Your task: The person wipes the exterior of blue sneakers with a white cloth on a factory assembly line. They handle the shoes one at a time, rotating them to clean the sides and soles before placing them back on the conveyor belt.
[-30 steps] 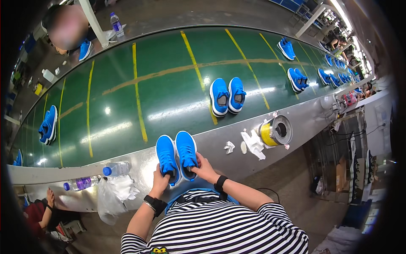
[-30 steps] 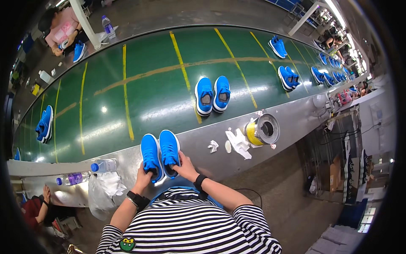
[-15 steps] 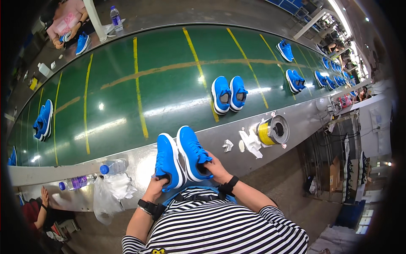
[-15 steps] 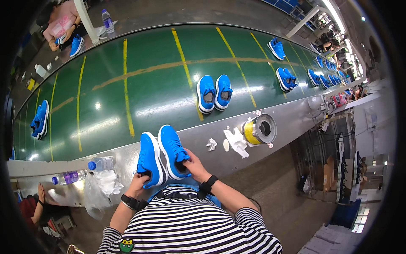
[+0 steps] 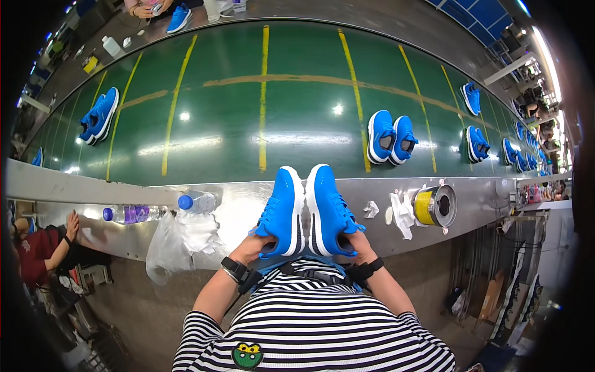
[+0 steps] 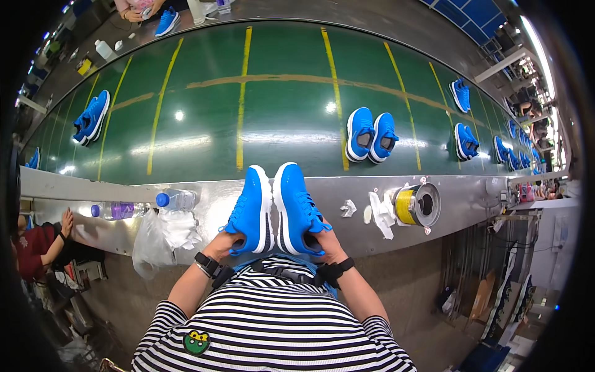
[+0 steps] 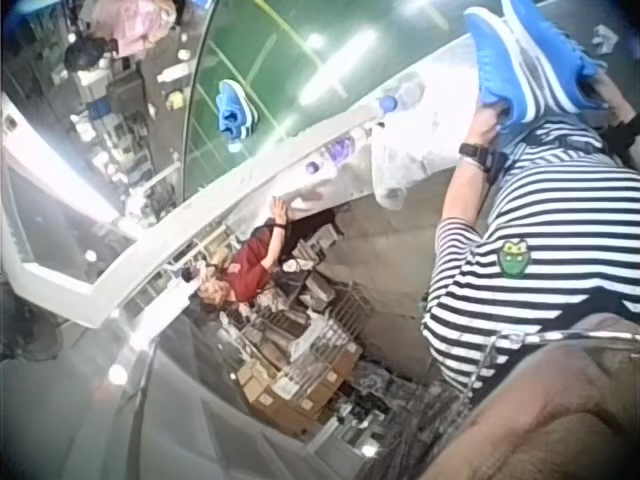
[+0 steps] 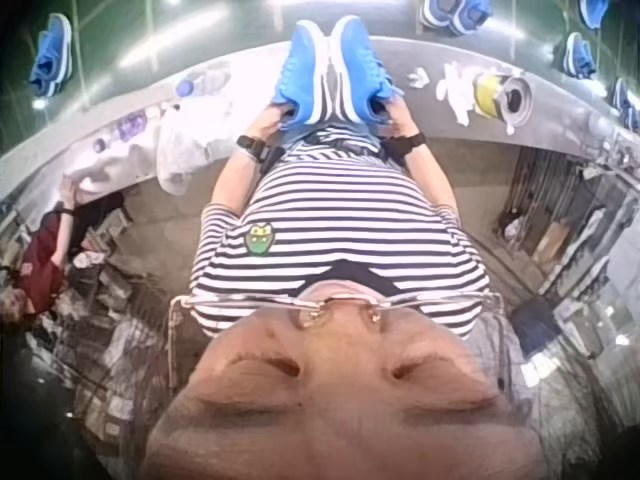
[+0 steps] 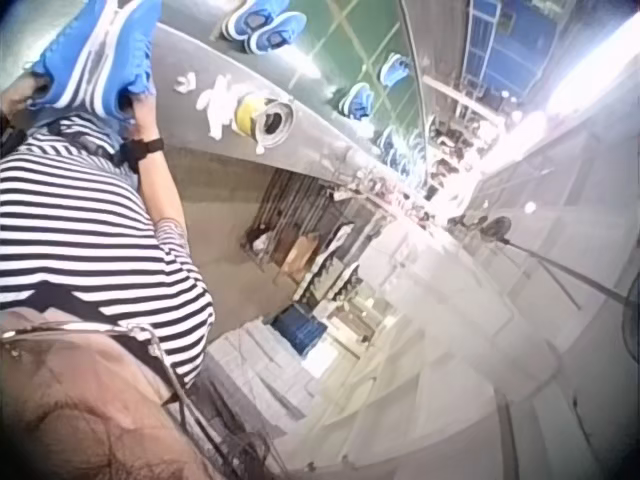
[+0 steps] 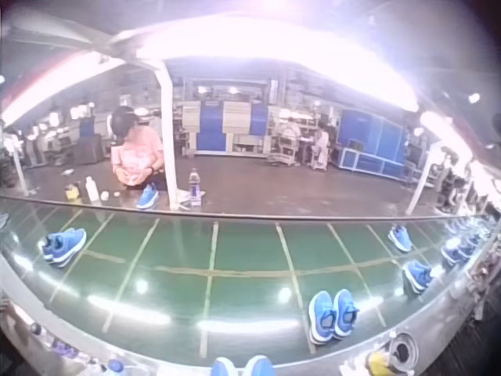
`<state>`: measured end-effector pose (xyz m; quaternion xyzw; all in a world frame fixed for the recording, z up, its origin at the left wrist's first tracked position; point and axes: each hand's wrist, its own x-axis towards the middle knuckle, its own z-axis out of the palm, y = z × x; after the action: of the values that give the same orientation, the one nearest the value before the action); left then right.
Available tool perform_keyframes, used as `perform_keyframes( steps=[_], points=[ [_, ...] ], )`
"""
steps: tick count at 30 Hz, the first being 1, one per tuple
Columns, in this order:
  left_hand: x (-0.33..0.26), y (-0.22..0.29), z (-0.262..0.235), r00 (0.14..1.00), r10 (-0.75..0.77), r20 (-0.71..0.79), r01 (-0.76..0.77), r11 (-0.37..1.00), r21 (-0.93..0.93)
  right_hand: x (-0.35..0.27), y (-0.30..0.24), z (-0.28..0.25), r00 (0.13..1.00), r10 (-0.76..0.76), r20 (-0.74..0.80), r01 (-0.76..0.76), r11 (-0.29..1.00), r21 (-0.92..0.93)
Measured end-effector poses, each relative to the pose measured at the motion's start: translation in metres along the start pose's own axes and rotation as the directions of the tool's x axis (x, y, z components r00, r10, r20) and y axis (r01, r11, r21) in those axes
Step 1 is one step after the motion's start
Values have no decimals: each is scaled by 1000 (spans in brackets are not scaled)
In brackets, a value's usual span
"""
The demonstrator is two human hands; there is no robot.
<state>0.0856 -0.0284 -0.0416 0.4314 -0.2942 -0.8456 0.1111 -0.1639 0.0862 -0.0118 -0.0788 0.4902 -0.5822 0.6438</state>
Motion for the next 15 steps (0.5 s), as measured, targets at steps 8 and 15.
perform_keyframes(
  steps=[8, 15],
  points=[
    [3, -5, -8, 989, 149, 18, -149, 987, 52, 7, 2, -16, 992, -58, 108, 80, 975, -210],
    [5, -9, -19, 970, 233, 67, -232, 972, -19, 8, -3, -15, 974, -150, 168, 204, 903, -377]
  ],
)
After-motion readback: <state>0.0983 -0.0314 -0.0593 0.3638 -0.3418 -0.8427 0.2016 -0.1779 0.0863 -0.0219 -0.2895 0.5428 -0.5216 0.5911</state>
